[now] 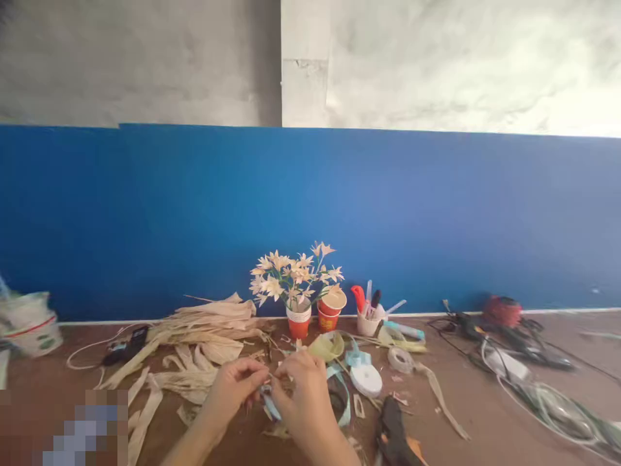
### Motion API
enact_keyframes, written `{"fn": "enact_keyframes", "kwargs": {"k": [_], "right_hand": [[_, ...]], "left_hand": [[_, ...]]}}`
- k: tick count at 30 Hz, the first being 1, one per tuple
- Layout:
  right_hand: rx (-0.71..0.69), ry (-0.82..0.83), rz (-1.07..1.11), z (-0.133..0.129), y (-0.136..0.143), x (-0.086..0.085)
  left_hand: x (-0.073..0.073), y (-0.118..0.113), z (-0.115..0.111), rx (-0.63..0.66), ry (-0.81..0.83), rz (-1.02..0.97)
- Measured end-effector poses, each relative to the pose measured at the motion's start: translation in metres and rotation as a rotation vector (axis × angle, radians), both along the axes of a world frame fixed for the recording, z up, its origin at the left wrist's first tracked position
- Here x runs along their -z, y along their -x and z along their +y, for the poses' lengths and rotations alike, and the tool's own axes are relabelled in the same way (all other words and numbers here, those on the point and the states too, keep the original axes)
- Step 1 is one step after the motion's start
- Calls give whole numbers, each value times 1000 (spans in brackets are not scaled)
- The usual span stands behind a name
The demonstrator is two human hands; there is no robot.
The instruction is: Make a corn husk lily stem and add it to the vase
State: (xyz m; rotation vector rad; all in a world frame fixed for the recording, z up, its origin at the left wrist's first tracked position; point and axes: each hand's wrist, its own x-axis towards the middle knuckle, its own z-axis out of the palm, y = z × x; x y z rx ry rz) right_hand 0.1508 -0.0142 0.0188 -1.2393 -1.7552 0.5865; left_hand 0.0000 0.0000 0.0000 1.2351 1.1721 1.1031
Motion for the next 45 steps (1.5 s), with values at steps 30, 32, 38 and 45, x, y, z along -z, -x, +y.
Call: {"fn": "enact_keyframes", "kwargs": {"k": [30, 32, 38, 45], "right_hand": [[75, -256, -131, 3, 1, 7], [30, -141, -51, 3, 1, 5], [-70, 245, 187, 4, 0, 1], [33, -105, -14, 1, 3, 5]], "left_hand": [[-4, 0, -2, 73, 72, -120], [-2, 1, 0, 49, 81, -97], [1, 3, 0, 75, 55, -65], [-5, 0, -5, 108, 124, -144]]}}
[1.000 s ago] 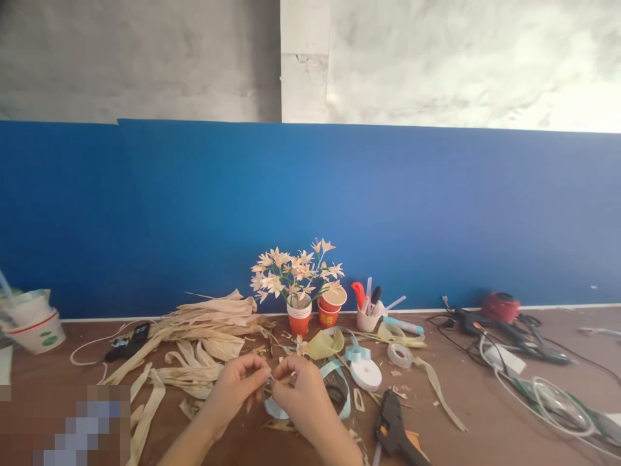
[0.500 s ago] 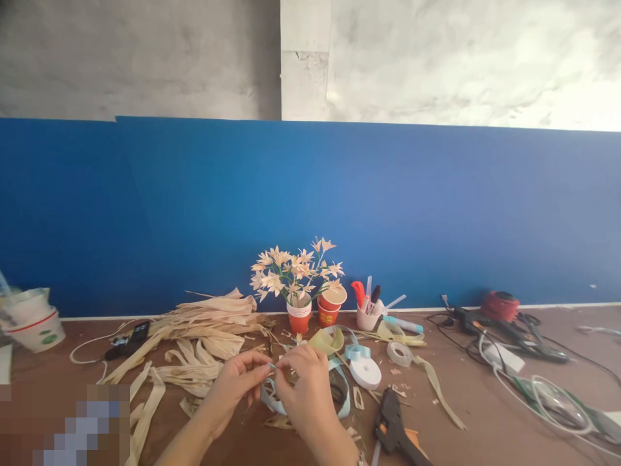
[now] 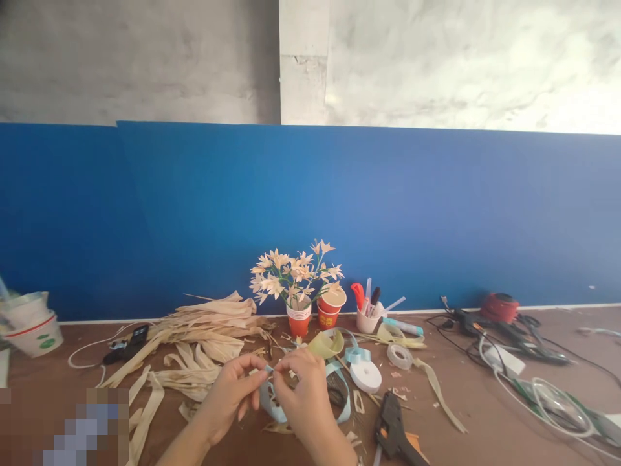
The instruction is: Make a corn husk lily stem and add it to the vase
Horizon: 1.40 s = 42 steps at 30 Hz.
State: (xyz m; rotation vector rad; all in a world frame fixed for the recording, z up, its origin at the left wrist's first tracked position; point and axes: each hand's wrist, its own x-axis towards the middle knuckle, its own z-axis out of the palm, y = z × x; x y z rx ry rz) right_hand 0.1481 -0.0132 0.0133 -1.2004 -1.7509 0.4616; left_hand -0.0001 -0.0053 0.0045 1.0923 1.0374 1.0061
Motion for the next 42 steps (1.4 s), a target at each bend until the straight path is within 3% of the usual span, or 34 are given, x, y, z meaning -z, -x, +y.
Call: {"fn": "enact_keyframes", "kwargs": {"k": [6, 13, 16, 22, 25, 27, 31, 34, 38, 42], "right_hand": [[74, -310, -196, -7, 2, -7], [81, -388, -226, -9, 4, -8], [30, -209, -130, -6, 3, -7], [-269, 566, 356, 2, -8, -8], [-335, 707, 438, 3, -9, -7], [-261, 617, 321, 2, -7, -6], [1, 148, -72, -1, 0, -1], [73, -106, -225, -3, 1, 1], [105, -259, -294, -3, 0, 1], [147, -355, -320, -4, 1, 0]], "left_hand": [[0, -1, 0, -19, -9, -82], [1, -1, 2, -87, -29, 32], [-1, 0, 3, -115, -45, 110], [1, 4, 1, 2, -110, 67], [3, 3, 0, 29, -112, 82], [4, 1, 0, 12, -106, 118], [5, -1, 3, -29, -108, 185], [5, 2, 5, 0, -98, 215], [2, 2, 2, 22, -64, 225], [0, -3, -2, 2, -28, 102]]}}
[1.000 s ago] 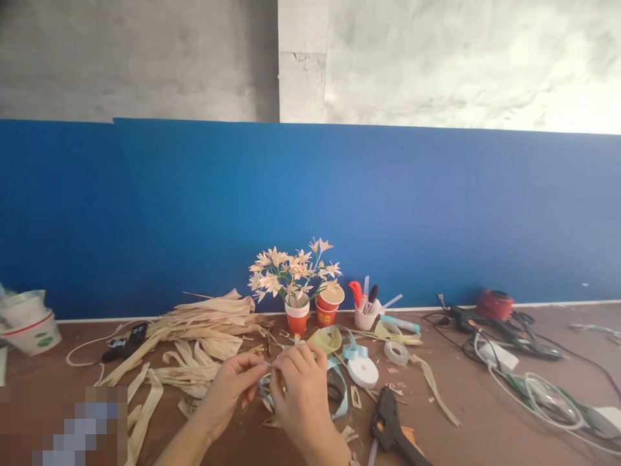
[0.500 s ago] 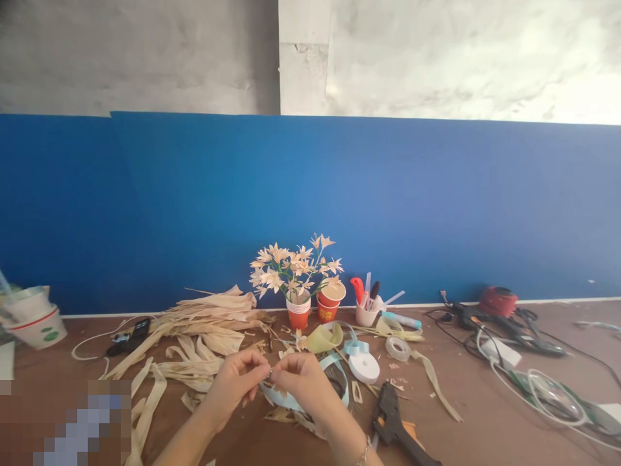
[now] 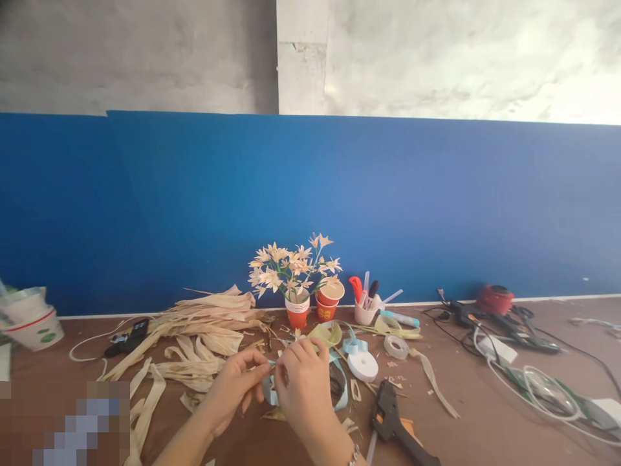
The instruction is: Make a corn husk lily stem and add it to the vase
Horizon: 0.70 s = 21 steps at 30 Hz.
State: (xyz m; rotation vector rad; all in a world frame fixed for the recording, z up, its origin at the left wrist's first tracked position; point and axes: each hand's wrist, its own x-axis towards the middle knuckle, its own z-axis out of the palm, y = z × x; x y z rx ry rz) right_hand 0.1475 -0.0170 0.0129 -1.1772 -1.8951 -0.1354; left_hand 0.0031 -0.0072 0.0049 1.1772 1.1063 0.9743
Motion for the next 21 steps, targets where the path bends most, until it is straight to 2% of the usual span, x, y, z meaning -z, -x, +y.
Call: {"fn": "enact_keyframes", "kwargs": {"k": [5, 8, 13, 16, 21], "right_hand": [[-7, -32, -18, -1, 0, -2], [-49, 40, 41, -1, -1, -5], [-208, 361, 225, 0, -3, -9], [-322, 576, 326, 0, -6, -10], [-378, 838, 407, 0, -10, -10]], "left_hand": [[5, 1, 4, -37, -78, -20], [7, 5, 7, -50, -112, 14], [7, 8, 8, -43, -117, 29], [6, 10, 7, 4, -120, 15], [5, 9, 5, 64, -116, -9]]}}
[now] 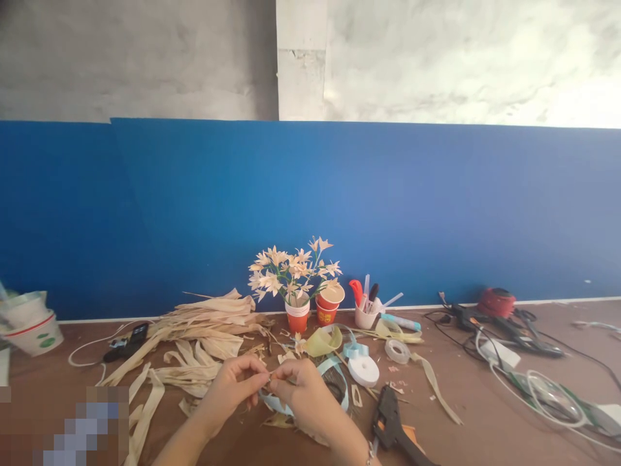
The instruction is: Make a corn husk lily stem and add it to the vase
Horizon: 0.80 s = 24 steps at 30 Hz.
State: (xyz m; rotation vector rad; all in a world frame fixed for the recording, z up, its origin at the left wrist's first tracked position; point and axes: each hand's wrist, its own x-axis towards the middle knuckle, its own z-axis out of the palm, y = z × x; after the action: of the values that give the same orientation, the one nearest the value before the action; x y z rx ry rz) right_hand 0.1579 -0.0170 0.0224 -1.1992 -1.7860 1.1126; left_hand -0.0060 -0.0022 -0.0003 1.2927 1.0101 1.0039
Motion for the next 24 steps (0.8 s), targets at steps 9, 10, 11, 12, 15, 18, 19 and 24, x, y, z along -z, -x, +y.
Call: {"fn": "enact_keyframes", "kwargs": {"k": [9, 10, 11, 12, 15, 18, 19, 24], "right_hand": [[263, -522, -315, 0, 10, 9], [265, -588, -318, 0, 10, 9], [266, -647, -316, 0, 10, 10], [270, -698, -315, 0, 10, 10], [298, -794, -317, 1, 10, 11], [328, -833, -322, 1, 12, 13], [333, -841, -322, 1, 12, 13], [301, -842, -332, -2, 12, 9]], "left_hand": [[0, -4, 1, -66, 23, 48], [1, -3, 2, -63, 23, 66], [1, -2, 2, -61, 25, 83], [1, -2, 2, -61, 32, 99], [0, -1, 2, -60, 66, 127], [-2, -2, 0, -66, 67, 86], [-3, -3, 0, -72, 57, 63], [-4, -3, 2, -106, 22, 54]]}}
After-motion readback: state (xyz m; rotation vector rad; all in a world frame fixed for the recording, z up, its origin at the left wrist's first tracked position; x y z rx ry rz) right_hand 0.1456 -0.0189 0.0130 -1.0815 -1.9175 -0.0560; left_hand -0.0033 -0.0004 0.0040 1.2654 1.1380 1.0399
